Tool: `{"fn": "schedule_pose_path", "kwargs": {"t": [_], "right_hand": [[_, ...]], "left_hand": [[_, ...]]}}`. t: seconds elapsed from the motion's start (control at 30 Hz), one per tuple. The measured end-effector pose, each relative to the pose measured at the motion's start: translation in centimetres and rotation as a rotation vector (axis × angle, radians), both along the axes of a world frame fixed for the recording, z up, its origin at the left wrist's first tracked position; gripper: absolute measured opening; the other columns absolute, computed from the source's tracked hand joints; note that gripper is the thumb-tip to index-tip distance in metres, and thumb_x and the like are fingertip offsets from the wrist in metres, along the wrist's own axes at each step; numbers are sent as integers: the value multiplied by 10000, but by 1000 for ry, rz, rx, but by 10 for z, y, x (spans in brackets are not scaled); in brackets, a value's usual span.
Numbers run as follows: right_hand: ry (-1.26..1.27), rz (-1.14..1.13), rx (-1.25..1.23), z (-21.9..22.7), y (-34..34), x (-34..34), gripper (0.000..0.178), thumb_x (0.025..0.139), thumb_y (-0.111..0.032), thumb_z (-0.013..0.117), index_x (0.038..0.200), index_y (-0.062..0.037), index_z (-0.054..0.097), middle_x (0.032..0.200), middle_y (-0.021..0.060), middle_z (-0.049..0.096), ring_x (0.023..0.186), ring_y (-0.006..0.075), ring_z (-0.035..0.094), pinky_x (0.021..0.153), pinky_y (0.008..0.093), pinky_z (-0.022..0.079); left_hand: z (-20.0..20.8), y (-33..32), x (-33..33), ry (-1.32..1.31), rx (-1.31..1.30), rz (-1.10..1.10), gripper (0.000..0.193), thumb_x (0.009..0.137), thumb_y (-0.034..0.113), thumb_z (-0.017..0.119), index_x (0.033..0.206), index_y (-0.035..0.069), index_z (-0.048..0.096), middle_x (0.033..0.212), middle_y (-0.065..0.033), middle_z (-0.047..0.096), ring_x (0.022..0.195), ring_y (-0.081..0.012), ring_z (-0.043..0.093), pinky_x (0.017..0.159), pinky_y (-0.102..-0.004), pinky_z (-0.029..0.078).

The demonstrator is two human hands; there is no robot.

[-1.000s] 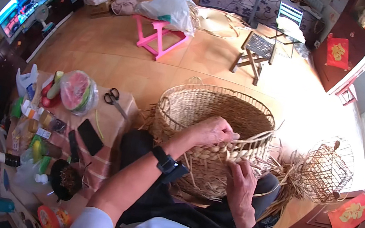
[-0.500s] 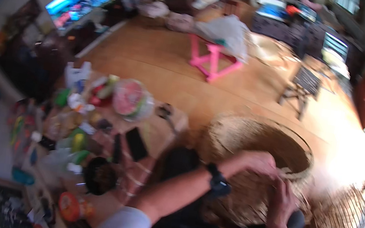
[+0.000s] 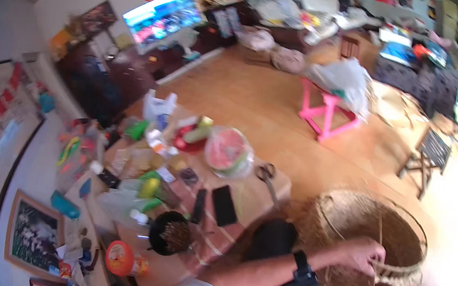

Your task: Repairing or weaving a large wicker basket using bamboo or wood strips while sitting on the floor.

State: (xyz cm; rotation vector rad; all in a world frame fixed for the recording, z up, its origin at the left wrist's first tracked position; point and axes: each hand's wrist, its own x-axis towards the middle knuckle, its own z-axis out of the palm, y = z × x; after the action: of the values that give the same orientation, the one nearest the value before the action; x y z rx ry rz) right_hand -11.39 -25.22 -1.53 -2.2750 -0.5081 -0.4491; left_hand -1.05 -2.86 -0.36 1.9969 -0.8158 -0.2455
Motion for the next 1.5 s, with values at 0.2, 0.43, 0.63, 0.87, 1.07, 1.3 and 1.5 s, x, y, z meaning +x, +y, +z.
{"fn": "schedule_pose_path", "kwargs": {"t": [0.2, 0.43, 0.63, 0.87, 1.07, 1.3, 1.5], "right_hand": [[265, 12, 359, 9, 20, 19, 196, 756, 127, 643, 893, -1, 586, 784, 47, 544, 695, 139, 529, 636, 281, 443], [251, -67, 255, 19, 8, 3, 136, 856, 10, 741, 938, -25, 639, 782, 48, 585, 607, 125, 526, 557, 280, 438], [50, -114, -57, 25, 15, 15, 114, 858, -68, 728, 915, -69, 630, 809, 102, 603, 657, 291, 635, 560, 388, 487], [-31, -4, -211, 20, 36, 39, 123, 848, -72, 699, 938, -75, 614, 846, 114, 597, 717, 346, 643, 600, 445, 501], [9, -16, -235, 50, 25, 42, 154, 779, -15, 704, 902, -48, 618, 901, 144, 556, 930, 366, 557, 786, 471, 468], [-32, -99, -193, 18, 29, 39, 146, 806, -6, 678, 921, -30, 591, 876, 150, 533, 832, 368, 557, 720, 468, 448], [72, -153, -151, 9, 25, 26, 135, 871, -37, 669, 983, -5, 601, 962, 159, 564, 899, 362, 579, 754, 453, 459]], "left_hand": [[0, 38, 12, 490, -74, -19, 274, 1046, 226, 552, 1069, 6, 713, 871, -24, 698, 789, -80, 614, 720, -259, 511], [7, 17, 18, 685, -75, -23, 268, 1056, 224, 567, 1130, -3, 689, 910, -20, 696, 826, -75, 625, 767, -250, 520], [6, 18, 24, 915, -174, -54, 298, 1048, 261, 595, 1126, -6, 700, 937, -18, 707, 842, -70, 627, 773, -252, 515], [11, 27, 23, 537, 38, -117, 343, 970, 317, 692, 1131, 16, 729, 930, 6, 693, 847, -69, 583, 757, -266, 502], [-23, 6, 31, 645, -252, 6, 226, 883, 163, 708, 1013, -16, 751, 857, -33, 720, 785, -77, 629, 698, -255, 527], [-26, -14, 19, 114, -74, 410, 199, 852, 154, 647, 765, -21, 684, 690, -175, 695, 677, -301, 718, 676, -415, 566], [8, -22, 10, 188, 77, 164, 262, 856, 209, 686, 795, -45, 708, 760, -231, 694, 703, -361, 688, 690, -411, 551]]}}
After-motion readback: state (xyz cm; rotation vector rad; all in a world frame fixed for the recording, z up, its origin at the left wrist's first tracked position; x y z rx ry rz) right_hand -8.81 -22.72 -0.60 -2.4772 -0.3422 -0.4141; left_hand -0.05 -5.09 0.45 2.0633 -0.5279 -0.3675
